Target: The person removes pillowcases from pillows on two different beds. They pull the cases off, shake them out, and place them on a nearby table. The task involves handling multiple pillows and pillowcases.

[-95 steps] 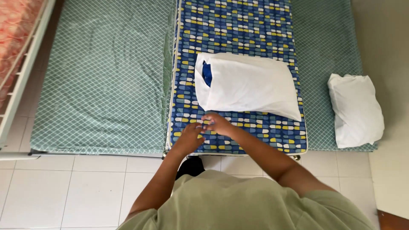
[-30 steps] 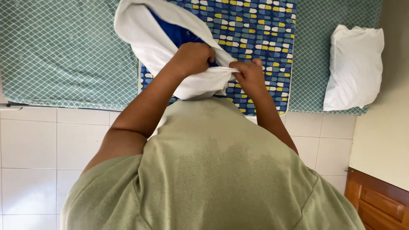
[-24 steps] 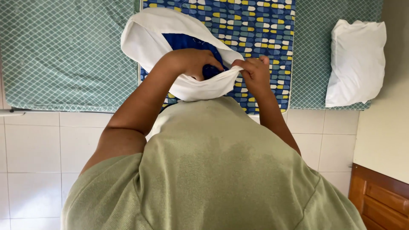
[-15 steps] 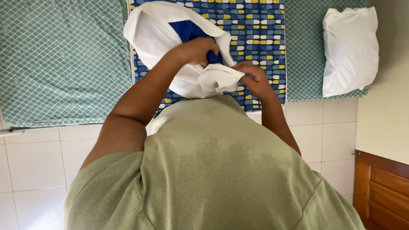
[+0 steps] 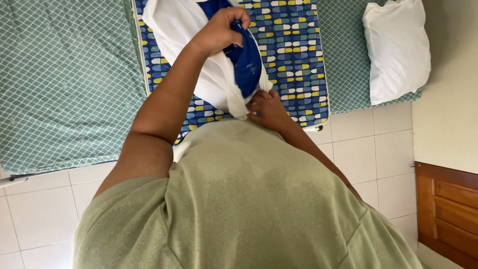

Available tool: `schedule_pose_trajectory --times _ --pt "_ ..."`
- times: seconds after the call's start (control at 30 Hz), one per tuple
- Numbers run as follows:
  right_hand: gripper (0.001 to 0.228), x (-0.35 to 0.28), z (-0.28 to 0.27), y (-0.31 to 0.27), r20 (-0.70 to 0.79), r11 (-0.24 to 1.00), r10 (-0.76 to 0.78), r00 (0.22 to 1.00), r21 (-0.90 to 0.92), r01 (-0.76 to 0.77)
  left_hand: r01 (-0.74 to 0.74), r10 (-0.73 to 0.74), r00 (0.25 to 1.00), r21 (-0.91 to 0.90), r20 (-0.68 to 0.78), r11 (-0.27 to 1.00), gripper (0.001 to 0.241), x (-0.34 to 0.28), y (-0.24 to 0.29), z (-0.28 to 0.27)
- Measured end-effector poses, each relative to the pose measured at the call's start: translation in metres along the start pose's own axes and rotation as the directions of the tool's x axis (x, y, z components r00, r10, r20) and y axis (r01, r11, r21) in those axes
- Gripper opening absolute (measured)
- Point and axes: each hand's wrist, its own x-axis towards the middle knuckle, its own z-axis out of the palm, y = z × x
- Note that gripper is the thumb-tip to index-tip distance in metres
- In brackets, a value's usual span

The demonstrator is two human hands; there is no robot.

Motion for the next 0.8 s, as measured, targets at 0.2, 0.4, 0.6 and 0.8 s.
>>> schedule_pose_trajectory --times 0.2,0.4,0.6,0.8 --pt "0.037 -0.012 0.041 0.091 0.535 0.411 0.587 0.607 0.449 -0.793 0.039 -0.073 0.987 -0.222 -0.144 0.974 0.04 -0.011 -0.002 0.044" --pt "0.1 0.006 -0.06 0.069 -0.437 0.677 0.436 0.787 0.735 0.033 0.016 -0.018 0.996 -0.018 -0.091 1.0 0.025 -0.005 0.013 0.067" --pt "0.084 0.051 -0.069 0.028 -0.274 0.847 0.482 0.832 0.388 -0.363 0.025 -0.029 0.999 0.146 0.027 0.989 0.013 -0.014 0.031 0.07" --pt "0.062 0.01 -0.042 0.071 -0.37 0.736 0.573 0.732 0.625 -0.261 0.087 0.091 0.981 0.811 -0.17 0.578 0.024 -0.058 0.025 0.019"
